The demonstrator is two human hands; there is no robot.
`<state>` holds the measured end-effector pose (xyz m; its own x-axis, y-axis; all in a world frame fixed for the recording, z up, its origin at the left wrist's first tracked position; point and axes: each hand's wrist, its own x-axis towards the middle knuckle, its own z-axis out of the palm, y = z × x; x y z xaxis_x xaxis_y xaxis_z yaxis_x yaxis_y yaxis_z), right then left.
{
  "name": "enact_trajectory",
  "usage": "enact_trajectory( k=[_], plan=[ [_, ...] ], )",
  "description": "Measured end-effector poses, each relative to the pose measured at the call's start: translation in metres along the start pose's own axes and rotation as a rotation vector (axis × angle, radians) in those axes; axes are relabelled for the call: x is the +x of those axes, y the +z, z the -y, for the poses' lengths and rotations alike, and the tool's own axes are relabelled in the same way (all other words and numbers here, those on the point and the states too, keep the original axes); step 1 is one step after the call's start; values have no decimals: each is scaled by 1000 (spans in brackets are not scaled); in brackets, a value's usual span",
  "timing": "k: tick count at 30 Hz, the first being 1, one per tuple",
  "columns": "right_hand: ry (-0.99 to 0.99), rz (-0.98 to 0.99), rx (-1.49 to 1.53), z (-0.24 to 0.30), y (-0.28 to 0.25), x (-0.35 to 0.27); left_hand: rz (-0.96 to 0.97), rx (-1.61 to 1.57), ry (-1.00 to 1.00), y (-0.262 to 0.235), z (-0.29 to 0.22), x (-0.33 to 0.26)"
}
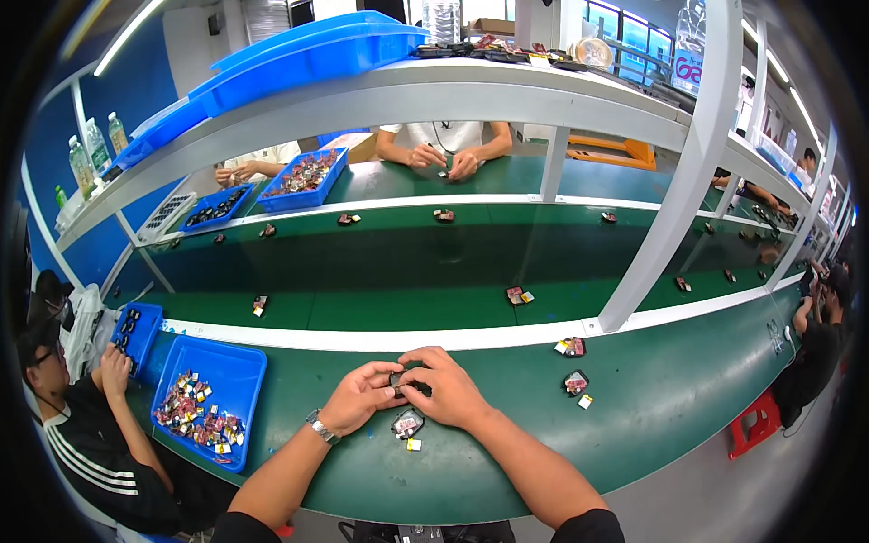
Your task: Assembling or sorting small decorative badges and pins at a factory production line.
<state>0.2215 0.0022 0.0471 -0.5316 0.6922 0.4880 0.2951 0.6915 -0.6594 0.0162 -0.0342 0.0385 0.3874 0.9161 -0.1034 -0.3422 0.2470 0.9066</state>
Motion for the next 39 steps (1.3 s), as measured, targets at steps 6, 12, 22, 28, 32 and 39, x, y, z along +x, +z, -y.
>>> enact_trajectory(
  k=[6, 12, 22, 28, 32, 39],
  plan=[
    [15, -35, 14, 1, 4, 0, 9, 28, 0, -2, 1, -1],
    [-21, 53, 106, 1, -3, -1, -17, 14, -50, -2, 1, 0],
    [20, -82, 7, 6, 10, -6, -10, -59, -1, -5, 6, 2],
    [6, -77, -11, 5, 9, -6, -12, -74, 7, -5, 5, 2],
    [28, -18, 96, 0, 6, -6, -39, -69, 10, -7, 6, 2],
    [118, 27, 312, -14, 7, -6, -23, -84, 56, -1, 5, 2]
  ],
)
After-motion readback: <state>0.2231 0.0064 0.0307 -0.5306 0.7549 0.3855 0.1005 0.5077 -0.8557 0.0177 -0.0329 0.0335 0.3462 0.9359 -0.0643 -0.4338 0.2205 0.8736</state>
